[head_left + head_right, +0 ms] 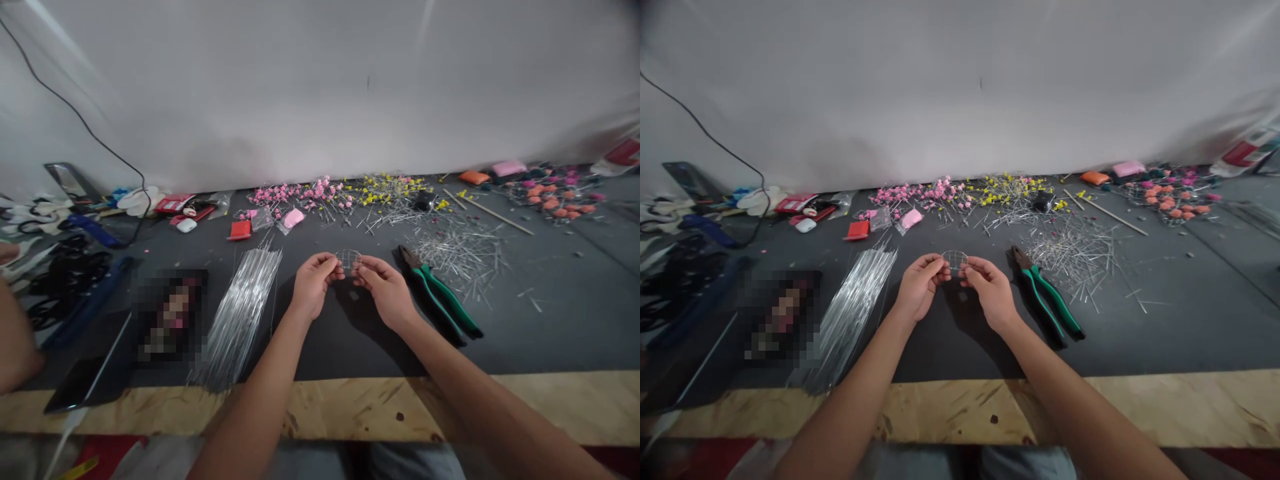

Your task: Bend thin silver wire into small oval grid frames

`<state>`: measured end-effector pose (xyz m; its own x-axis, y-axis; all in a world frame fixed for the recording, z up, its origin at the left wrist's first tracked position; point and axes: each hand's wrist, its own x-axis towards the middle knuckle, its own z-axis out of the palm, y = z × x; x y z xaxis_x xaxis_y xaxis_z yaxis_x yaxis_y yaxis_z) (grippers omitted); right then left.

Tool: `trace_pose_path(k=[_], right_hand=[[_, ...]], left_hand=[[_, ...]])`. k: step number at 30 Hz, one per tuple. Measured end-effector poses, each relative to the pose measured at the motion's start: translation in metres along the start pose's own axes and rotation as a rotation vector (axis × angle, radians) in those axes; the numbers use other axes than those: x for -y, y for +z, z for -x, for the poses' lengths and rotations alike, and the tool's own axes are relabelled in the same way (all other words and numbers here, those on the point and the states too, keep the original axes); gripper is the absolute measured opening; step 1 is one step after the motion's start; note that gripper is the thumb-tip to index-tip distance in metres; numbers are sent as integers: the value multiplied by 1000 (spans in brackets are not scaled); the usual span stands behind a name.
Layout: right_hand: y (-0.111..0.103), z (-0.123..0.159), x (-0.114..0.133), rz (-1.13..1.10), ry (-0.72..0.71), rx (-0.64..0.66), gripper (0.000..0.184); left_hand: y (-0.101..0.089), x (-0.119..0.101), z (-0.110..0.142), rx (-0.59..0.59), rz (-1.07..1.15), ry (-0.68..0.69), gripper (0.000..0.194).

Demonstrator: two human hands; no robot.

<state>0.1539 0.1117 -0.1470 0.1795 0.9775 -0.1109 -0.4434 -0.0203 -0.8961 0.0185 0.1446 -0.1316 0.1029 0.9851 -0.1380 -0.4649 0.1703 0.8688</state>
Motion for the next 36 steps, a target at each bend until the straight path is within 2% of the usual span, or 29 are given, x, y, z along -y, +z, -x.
trace_pose_path(k=[10, 20, 36], right_hand=[[1, 1, 0, -12, 18, -26, 23], [1, -6, -1, -23, -13, -103, 19], [5, -4, 3, 104, -107, -145, 12]], left_hand=[[3, -1, 1, 5, 28, -48, 17], [4, -3, -3, 38, 14, -75, 18], [4, 2, -3, 15, -64, 3, 15]])
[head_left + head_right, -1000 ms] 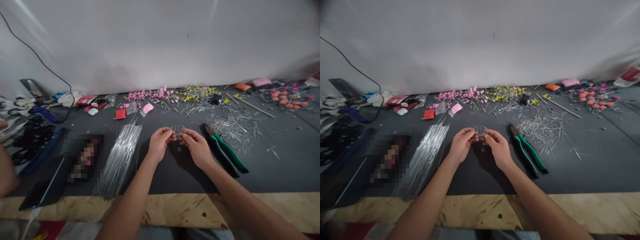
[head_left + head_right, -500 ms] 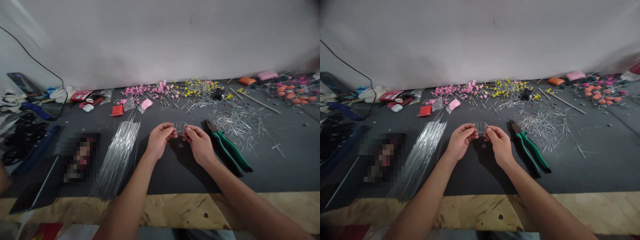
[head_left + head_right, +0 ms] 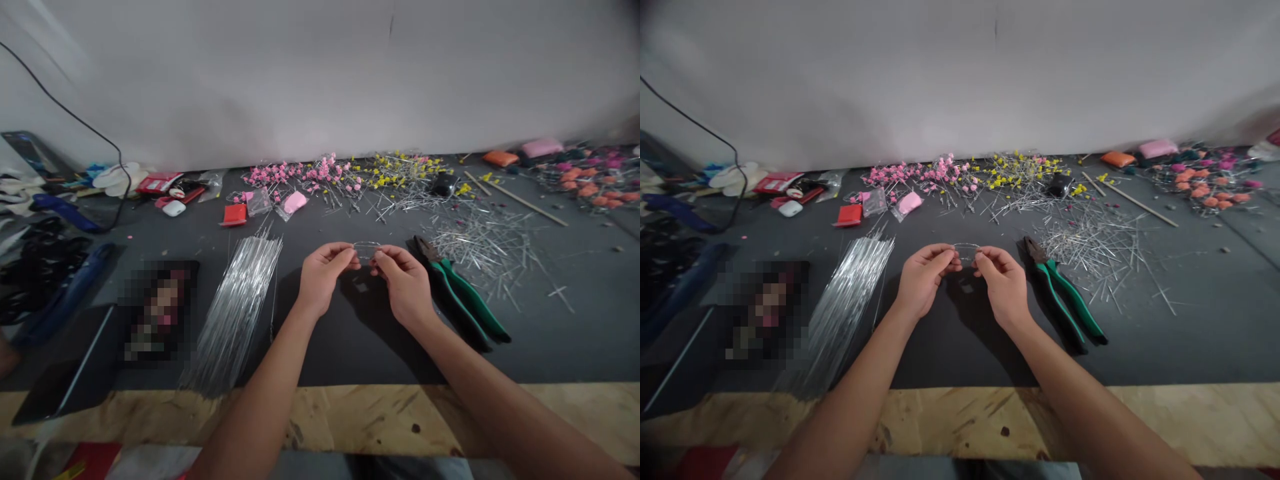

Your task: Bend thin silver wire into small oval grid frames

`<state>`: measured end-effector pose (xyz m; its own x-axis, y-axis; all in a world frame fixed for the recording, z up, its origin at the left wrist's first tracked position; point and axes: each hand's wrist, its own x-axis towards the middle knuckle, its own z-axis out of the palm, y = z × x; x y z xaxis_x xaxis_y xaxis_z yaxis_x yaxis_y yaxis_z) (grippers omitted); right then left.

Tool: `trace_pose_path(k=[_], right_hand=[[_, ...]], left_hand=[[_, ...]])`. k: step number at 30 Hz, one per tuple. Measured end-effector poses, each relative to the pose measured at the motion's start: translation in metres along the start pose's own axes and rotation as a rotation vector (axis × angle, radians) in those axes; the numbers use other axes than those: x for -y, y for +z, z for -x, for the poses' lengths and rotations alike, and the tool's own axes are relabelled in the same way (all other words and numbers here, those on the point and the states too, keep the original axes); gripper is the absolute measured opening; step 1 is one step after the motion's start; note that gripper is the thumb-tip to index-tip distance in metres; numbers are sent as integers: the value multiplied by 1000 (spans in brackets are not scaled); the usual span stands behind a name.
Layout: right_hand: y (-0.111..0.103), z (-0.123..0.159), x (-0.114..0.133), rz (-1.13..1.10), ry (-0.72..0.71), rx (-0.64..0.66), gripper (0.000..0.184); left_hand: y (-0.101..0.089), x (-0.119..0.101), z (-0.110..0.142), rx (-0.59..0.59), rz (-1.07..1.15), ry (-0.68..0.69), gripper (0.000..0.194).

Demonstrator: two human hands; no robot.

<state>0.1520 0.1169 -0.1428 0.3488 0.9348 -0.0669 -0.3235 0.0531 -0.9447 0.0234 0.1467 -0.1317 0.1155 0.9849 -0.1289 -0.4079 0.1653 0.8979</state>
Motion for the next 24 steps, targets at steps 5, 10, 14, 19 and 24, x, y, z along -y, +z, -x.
trace_pose_path(k=[5, 10, 14, 19, 24], right_hand=[[-1, 5, 4, 125, -88, -47, 11], [-2, 16, 12, 166, -129, -61, 8], [0, 23, 18, 141, -135, -31, 6], [1, 25, 18, 114, -86, 23, 8], [1, 22, 16, 143, -86, 17, 10]], left_hand=[[4, -3, 6, -9, -63, 45, 14], [5, -7, 13, 35, -70, 63, 13], [4, -8, 15, 38, -47, 50, 13], [6, -10, 15, 39, -19, 29, 11], [8, -10, 17, 64, -48, 23, 9]])
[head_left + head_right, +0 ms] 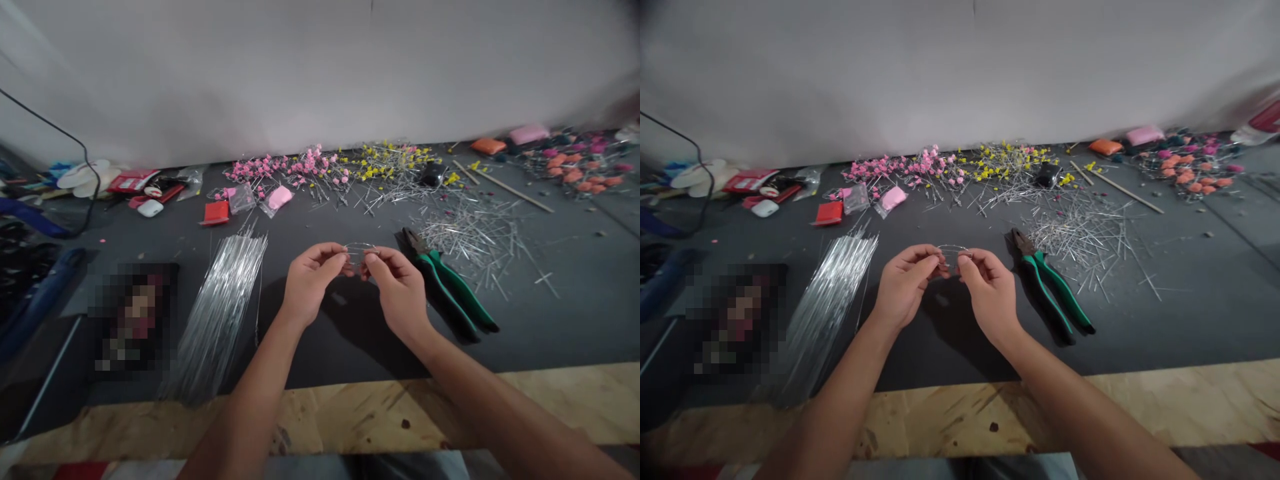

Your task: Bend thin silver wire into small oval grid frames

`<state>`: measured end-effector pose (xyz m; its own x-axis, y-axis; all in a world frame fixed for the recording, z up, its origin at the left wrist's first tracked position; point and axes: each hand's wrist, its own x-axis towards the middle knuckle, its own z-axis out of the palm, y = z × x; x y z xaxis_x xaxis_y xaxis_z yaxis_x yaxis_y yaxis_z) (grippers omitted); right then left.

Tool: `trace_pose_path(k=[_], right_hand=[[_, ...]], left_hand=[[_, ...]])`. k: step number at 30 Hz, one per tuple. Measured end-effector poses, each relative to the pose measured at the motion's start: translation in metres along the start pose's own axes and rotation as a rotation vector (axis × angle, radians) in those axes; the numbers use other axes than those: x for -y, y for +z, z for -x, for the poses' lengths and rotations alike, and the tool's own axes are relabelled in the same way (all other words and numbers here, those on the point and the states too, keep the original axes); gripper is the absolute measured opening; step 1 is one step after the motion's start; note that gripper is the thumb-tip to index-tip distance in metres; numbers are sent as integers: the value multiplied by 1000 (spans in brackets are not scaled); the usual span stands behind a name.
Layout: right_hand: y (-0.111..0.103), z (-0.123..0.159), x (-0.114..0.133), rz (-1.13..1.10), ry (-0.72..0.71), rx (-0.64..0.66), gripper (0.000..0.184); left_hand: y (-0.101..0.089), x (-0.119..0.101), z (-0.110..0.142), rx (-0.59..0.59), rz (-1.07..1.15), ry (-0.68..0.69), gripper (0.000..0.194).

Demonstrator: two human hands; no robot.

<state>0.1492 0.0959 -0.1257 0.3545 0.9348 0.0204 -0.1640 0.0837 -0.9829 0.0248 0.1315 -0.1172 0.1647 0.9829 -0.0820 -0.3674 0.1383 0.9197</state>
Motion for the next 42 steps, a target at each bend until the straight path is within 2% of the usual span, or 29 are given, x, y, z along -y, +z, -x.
trace_pose_path(k=[7, 12, 15, 19, 23, 28, 32, 42], right_hand=[[0, -6, -6, -35, 55, 31, 12], [2, -13, -15, -112, 154, 56, 14], [3, -15, -17, -86, 145, 49, 15], [4, -11, -15, -19, 96, 39, 14], [3, -8, -13, 94, 40, 30, 16], [4, -6, -13, 167, 14, 28, 15], [5, -6, -13, 192, 7, 19, 13], [6, -9, -12, 125, 58, 5, 13]], left_hand=[[0, 2, -1, 8, -54, -10, 8], [-2, 4, -5, 37, 2, -75, 6], [-2, 6, -7, 60, 31, -104, 5], [-3, 9, -8, 19, -27, -82, 8], [-4, 12, -9, -20, -196, -13, 16], [-5, 12, -11, -92, -359, 46, 11], [-4, 13, -11, -145, -411, 77, 7], [-10, 21, -13, -180, -449, 86, 17]])
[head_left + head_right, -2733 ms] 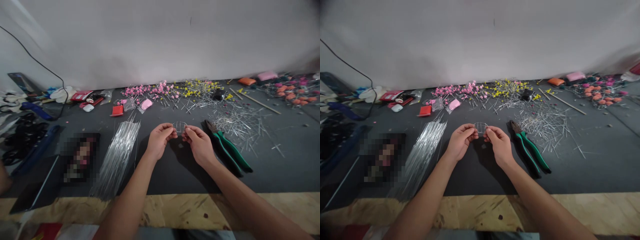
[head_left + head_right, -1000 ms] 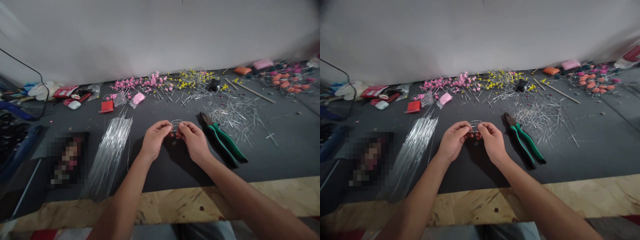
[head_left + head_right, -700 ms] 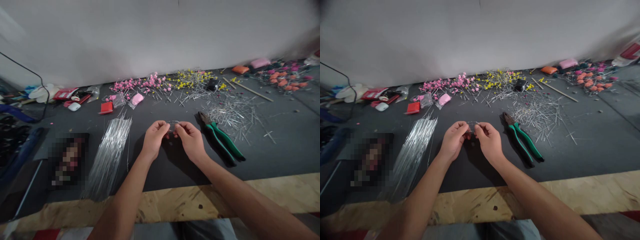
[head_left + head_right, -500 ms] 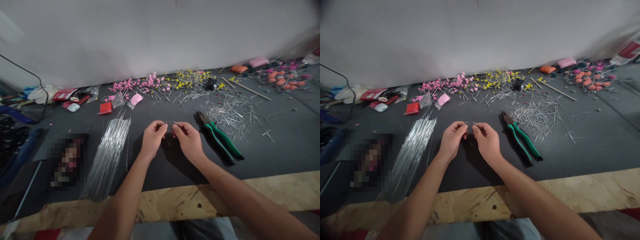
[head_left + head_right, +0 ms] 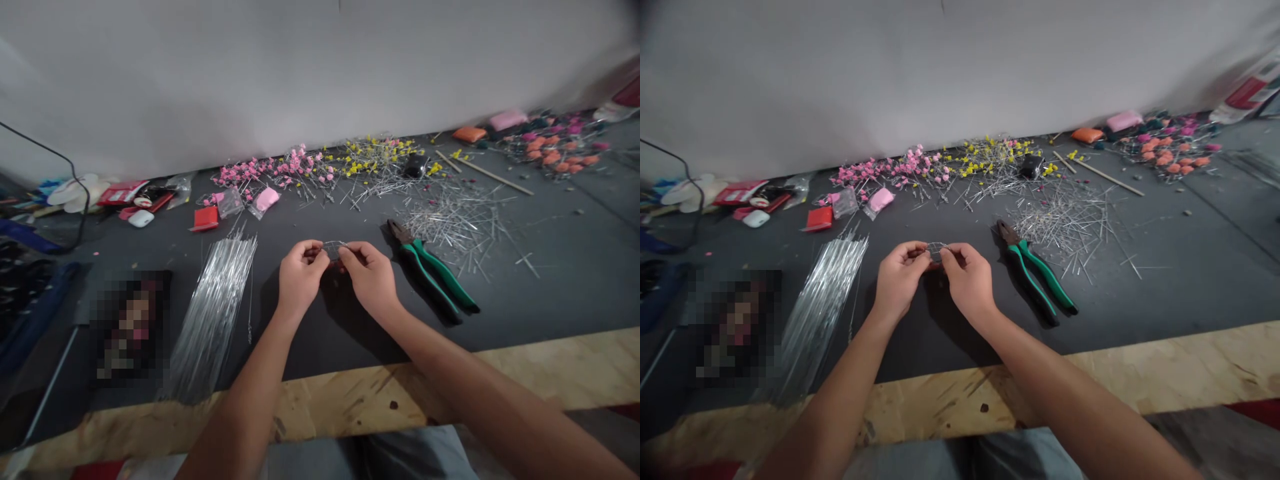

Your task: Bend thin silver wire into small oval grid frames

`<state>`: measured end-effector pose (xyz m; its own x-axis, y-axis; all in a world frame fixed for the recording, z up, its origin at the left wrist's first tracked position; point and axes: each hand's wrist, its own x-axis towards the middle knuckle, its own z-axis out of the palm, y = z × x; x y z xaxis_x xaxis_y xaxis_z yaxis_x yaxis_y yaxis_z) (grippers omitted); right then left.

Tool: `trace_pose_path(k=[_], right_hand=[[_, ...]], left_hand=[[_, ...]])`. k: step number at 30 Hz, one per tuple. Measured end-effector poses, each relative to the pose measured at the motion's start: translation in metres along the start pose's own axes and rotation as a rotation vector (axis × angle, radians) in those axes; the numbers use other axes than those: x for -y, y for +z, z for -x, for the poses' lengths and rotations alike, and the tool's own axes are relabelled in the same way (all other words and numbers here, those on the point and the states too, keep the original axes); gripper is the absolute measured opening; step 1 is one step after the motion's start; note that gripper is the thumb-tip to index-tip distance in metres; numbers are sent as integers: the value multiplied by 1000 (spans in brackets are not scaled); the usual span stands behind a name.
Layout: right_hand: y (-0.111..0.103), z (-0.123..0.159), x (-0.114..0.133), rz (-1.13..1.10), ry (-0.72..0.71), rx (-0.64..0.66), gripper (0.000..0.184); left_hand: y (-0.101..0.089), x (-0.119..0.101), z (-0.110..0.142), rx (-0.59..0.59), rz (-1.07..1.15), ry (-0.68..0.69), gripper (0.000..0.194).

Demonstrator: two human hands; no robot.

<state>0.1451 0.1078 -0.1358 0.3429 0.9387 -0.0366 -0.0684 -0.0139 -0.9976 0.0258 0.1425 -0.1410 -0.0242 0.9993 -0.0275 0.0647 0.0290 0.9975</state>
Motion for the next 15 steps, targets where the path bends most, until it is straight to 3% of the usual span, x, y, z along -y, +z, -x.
trace_pose_path(k=[8, 15], right_hand=[[-3, -9, -3, -163, 118, 31, 17], [-13, -16, 6, -290, 261, 134, 22]], left_hand=[[-7, -9, -1, 74, 107, -83, 23], [-14, -16, -3, 200, 366, -234, 24]])
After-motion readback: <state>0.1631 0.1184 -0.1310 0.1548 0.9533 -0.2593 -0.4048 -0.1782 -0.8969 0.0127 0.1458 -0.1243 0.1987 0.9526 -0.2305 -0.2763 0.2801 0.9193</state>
